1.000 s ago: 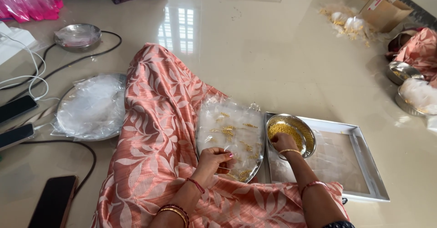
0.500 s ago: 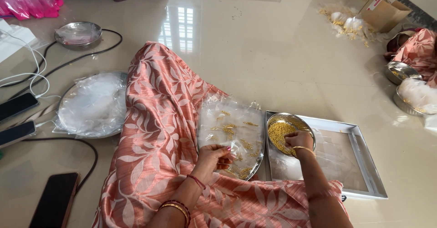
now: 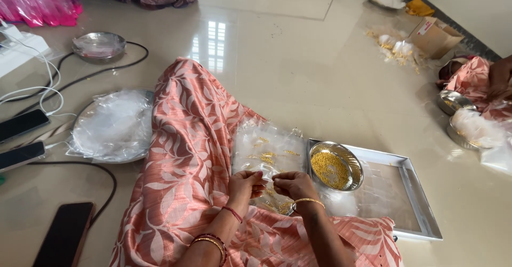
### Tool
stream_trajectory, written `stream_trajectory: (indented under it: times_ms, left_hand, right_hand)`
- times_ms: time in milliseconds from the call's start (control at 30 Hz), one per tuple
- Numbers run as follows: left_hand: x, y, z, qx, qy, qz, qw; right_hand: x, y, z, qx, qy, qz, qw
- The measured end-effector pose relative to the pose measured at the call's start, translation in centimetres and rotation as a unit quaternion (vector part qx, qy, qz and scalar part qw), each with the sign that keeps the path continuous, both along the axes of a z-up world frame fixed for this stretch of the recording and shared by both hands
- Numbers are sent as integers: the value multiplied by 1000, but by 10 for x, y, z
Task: The person sorts gold-colored ornaments from a plastic sheet into metal containers.
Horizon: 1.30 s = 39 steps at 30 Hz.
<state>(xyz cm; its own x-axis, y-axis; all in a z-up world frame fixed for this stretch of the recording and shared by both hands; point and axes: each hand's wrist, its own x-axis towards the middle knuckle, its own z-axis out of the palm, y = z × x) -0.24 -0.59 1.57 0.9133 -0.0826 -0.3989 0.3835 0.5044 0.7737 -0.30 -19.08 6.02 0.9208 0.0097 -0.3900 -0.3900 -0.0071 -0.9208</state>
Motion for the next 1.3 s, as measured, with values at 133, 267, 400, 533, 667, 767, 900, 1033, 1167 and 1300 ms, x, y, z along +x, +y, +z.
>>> stream_trajectory:
  times_ms: [133,267,400,533,667,767,900,1033,1167,1300]
  left_hand:
    - [1,1,8,-10,-32,-5,999]
    - [3,-3,8,-34,-44,-22,998]
    - [-2,-4,16,-59,-54,-49,996]
    - [1,-8,13,-68,-47,-80,993]
    - [1,-12,8,-128,-72,-92,985]
    - [-5,-11,18,-128,-76,-96,984]
    - [-8,-13,21,-153,-83,-112,978]
    - [-5,-17,15,-186,-83,-115,972]
    - [-9,-17,16,-210,-84,-128,966]
    - [-11,-17,17,-238,-90,-139,957]
  right_hand:
    - [10,5,-13,23,-26,-68,997]
    - [15,7,-5,37,-26,-131,990]
    - [22,5,-3,-20,-76,-144,986]
    - [16,8,17,-46,-116,-122,985]
    - [8,19,51,-167,-140,-90,972]
    - [2,28,71,-219,-141,-74,963]
    - [0,36,87,-276,-151,-48,948]
    - [8,33,90,-314,-143,-46,937]
    - [10,30,95,-366,-167,5,916]
    - [17,24,91,-360,-168,15,918]
